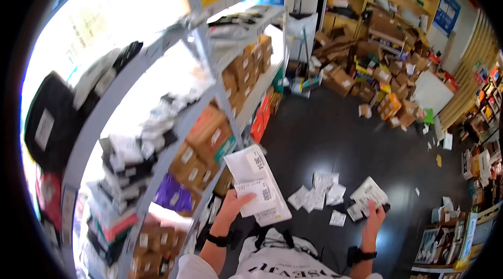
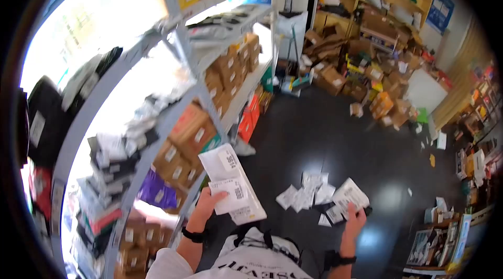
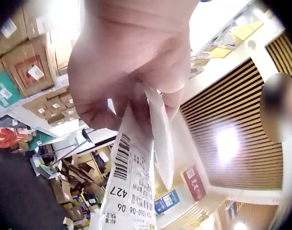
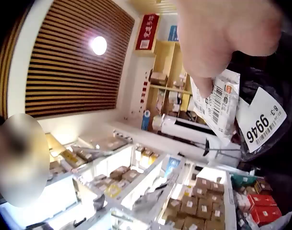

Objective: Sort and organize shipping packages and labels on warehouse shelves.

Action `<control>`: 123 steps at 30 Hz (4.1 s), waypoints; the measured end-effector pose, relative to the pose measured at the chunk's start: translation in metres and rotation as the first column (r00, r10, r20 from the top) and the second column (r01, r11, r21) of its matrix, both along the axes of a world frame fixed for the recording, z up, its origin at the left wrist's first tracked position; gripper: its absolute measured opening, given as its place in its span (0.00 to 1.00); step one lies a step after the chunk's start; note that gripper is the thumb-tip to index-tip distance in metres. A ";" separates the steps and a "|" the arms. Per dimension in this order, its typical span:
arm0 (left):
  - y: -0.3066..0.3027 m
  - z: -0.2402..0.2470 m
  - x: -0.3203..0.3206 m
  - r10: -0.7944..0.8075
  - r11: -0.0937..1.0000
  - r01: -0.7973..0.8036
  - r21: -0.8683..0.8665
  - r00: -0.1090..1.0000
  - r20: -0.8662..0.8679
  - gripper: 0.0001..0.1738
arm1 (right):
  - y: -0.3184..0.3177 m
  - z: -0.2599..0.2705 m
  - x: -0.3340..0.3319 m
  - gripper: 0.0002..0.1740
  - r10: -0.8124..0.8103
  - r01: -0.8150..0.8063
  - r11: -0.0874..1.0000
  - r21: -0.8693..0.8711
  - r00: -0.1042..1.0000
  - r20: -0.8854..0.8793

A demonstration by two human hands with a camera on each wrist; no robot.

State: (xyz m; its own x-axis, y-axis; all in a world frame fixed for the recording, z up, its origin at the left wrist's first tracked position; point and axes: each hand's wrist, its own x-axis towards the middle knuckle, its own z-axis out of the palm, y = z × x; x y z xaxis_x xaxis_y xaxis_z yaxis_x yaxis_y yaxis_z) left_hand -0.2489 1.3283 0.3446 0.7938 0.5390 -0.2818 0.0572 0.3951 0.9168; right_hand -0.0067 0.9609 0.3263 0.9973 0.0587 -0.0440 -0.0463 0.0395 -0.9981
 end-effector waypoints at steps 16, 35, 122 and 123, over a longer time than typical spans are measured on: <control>0.211 0.005 0.366 -0.261 0.924 0.261 0.280 0.965 -0.037 0.18 | 0.186 -0.003 0.315 0.17 -0.127 0.126 0.992 0.024 0.990 0.056; 0.415 0.145 0.670 0.171 0.215 -0.026 0.976 0.985 -0.011 0.09 | 0.652 0.090 0.717 0.14 0.671 -0.691 0.716 0.099 0.720 0.175; 0.725 0.186 0.880 0.839 0.129 0.359 0.924 0.457 -0.295 0.23 | 0.866 0.016 0.976 0.12 0.994 -0.986 0.061 0.154 0.046 -0.097; 0.727 0.185 0.882 0.837 0.111 0.368 0.923 0.466 -0.287 0.23 | 0.866 0.016 0.975 0.12 0.994 -0.984 0.067 0.168 0.051 -0.096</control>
